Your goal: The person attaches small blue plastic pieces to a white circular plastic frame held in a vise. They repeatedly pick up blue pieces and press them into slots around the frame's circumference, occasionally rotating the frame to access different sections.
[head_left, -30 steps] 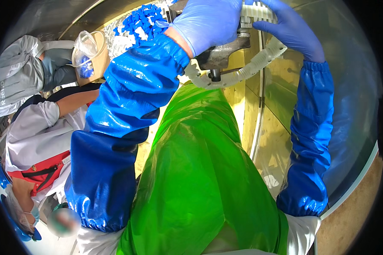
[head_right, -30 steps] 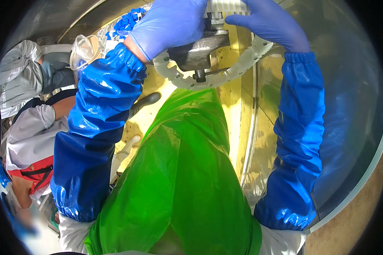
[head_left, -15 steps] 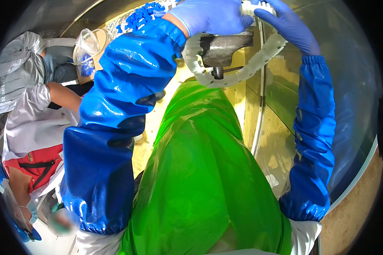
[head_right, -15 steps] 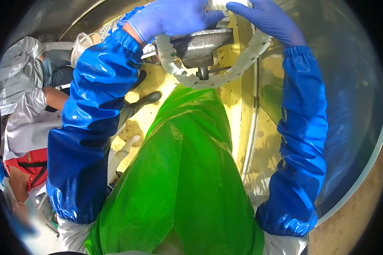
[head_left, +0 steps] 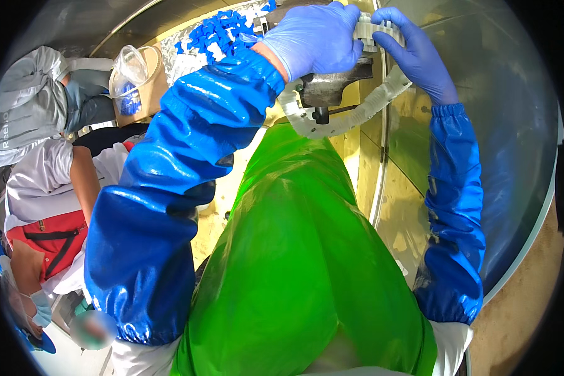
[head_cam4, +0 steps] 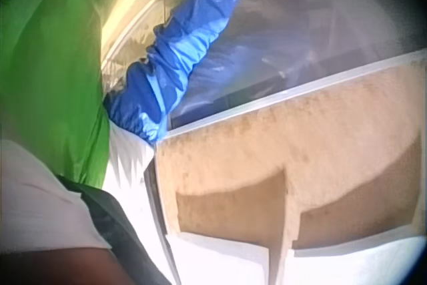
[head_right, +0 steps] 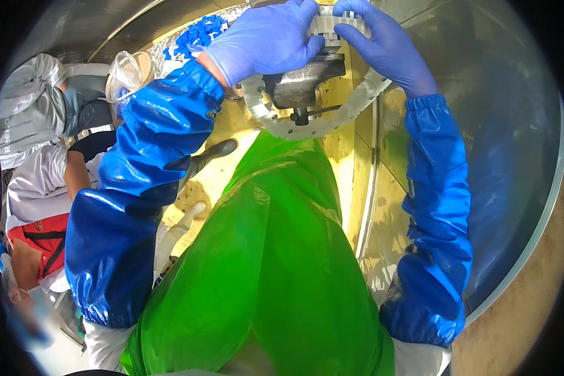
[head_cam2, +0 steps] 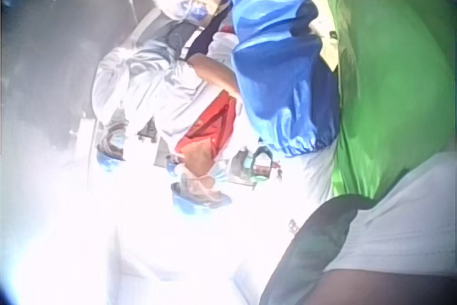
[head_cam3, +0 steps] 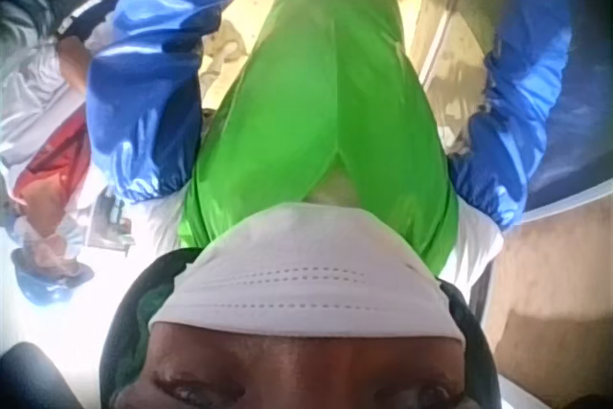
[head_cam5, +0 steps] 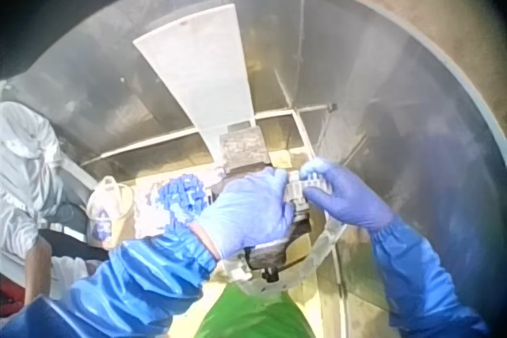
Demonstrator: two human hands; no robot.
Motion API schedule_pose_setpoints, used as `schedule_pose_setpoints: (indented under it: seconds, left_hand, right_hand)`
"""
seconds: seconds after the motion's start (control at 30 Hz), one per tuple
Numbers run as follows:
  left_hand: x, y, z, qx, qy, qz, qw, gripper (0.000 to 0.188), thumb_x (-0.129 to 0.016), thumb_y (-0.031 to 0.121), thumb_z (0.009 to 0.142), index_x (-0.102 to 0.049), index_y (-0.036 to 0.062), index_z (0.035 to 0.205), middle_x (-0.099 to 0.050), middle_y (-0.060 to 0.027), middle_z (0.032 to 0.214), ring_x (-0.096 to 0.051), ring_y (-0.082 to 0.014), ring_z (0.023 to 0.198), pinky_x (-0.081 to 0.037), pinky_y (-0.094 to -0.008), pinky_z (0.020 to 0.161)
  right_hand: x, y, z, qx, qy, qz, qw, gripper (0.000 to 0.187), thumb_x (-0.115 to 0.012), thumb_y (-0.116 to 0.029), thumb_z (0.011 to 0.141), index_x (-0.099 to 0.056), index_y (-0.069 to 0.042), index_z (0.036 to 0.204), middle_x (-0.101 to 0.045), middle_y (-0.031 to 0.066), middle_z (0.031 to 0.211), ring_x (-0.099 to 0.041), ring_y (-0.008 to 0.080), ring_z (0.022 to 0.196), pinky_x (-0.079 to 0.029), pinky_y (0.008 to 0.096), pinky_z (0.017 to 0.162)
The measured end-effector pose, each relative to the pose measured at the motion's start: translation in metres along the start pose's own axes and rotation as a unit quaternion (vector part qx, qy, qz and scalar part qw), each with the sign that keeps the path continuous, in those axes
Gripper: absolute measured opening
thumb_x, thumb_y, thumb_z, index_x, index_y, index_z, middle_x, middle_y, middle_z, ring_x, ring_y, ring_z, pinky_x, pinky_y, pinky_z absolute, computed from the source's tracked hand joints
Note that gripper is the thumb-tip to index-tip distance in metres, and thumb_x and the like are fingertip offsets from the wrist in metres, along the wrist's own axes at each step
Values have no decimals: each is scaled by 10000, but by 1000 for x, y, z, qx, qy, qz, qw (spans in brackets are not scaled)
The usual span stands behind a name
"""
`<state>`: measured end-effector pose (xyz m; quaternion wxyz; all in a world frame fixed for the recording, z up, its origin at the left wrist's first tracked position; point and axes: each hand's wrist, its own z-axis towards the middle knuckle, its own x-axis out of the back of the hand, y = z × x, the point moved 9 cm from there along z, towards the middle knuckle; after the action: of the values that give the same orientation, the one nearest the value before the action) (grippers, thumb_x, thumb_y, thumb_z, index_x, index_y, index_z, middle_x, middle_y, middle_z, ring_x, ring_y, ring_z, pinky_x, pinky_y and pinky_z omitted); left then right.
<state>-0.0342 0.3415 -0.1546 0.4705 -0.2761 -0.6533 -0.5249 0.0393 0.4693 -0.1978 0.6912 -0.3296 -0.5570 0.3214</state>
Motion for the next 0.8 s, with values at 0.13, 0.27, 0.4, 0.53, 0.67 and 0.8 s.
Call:
schedule_pose_setpoints:
  seconds: [0.13,0.27,0.4,0.53,0.67,0.8]
  left_hand:
    - [9,14,-14,-19,49,-8,999,468,-698,367,885,-620,-21,1135,-692,-266,988,-697,-436,906,-559,-491,821]
    - [6,13,-10,4,34,-48,998,358,-746,348,853,-686,34,1016,-710,-210,919,-703,-396,882,-567,-464,781]
    - [4,16,-13,-62,131,-75,987,241,-738,291,832,-713,89,962,-720,-176,905,-700,-386,871,-566,-460,766]
    - [2,18,-14,-80,161,-72,981,177,-693,215,821,-719,118,967,-723,-168,916,-699,-385,871,-566,-467,774]
    - [1,23,-12,-95,122,-45,987,214,-700,267,819,-737,111,960,-736,-175,934,-712,-389,880,-574,-471,771]
    - [-10,15,5,8,-31,63,997,270,-707,335,828,-751,106,964,-748,-184,956,-726,-388,896,-580,-478,764]
  right_hand:
    - [-3,0,-4,-106,-79,-129,983,492,-737,-362,963,-580,-99,1348,-663,116,1249,-646,234,1136,-499,371,1012]
    - [3,-50,-1,-31,-58,-264,962,505,-766,-356,918,-607,-76,1307,-685,143,1181,-676,294,1085,-527,393,946]
    - [2,-23,-12,-5,-42,-307,951,569,-695,-422,975,-558,-90,1416,-633,152,1374,-620,252,1260,-465,383,1095]
    - [2,-55,-8,13,-28,-242,970,575,-791,-412,865,-615,-64,1288,-671,209,1152,-664,425,1049,-551,458,887]
    - [-5,-55,-13,30,-30,-229,972,551,-749,-389,907,-598,-64,1326,-668,206,1166,-666,429,1050,-551,457,890]
    - [-5,-58,-12,32,-36,-235,971,553,-710,-386,938,-577,-60,1364,-665,222,1205,-664,427,1082,-552,457,909]
